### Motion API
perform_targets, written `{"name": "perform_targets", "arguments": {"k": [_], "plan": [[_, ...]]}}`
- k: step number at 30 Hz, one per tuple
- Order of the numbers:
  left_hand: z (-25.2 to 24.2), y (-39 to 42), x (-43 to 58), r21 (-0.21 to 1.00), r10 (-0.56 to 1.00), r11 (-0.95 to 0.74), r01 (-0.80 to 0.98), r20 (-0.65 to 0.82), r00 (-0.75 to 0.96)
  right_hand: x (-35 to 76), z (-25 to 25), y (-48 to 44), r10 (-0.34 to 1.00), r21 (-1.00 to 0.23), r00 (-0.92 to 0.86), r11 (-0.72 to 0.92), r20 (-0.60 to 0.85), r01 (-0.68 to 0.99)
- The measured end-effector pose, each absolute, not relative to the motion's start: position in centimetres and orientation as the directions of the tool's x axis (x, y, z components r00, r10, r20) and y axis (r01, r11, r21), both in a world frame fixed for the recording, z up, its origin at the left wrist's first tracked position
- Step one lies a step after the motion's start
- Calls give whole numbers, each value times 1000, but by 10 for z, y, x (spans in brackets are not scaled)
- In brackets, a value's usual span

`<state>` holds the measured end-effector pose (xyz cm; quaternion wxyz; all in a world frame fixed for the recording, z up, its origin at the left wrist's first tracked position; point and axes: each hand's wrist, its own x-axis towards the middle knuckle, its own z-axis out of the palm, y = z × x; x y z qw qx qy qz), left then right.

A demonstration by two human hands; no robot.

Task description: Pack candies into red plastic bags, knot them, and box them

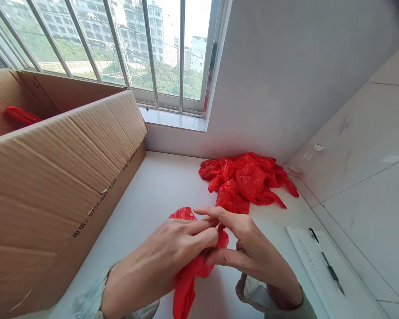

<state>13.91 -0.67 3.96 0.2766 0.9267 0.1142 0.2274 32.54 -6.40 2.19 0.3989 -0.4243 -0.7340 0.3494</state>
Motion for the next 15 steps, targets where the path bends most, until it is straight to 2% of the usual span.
{"name": "perform_targets", "arguments": {"k": [2, 3, 6, 8, 10, 15], "plan": [[39, -7, 140, 442, 361, -887, 133, 485, 796, 323, 19, -63, 921, -881, -282, 353, 268, 315], [38, -7, 141, 426, 384, -891, 155, 528, 757, 323, 18, -62, 928, -902, -266, 332, 261, 275], [33, -7, 143, 515, 485, -842, 160, 595, 641, 324, 14, -61, 939, -966, -270, 243, 213, 83], [31, -9, 143, 556, 523, -817, 154, 602, 604, 325, 13, -59, 939, -980, -290, 199, 187, 12], [30, -10, 143, 533, 517, -827, 180, 595, 615, 327, 14, -58, 937, -973, -284, 225, 204, 44], [33, -4, 135, 296, 389, -919, 261, 571, 723, 330, 18, -59, 908, -849, -186, 418, 376, 324]]}}
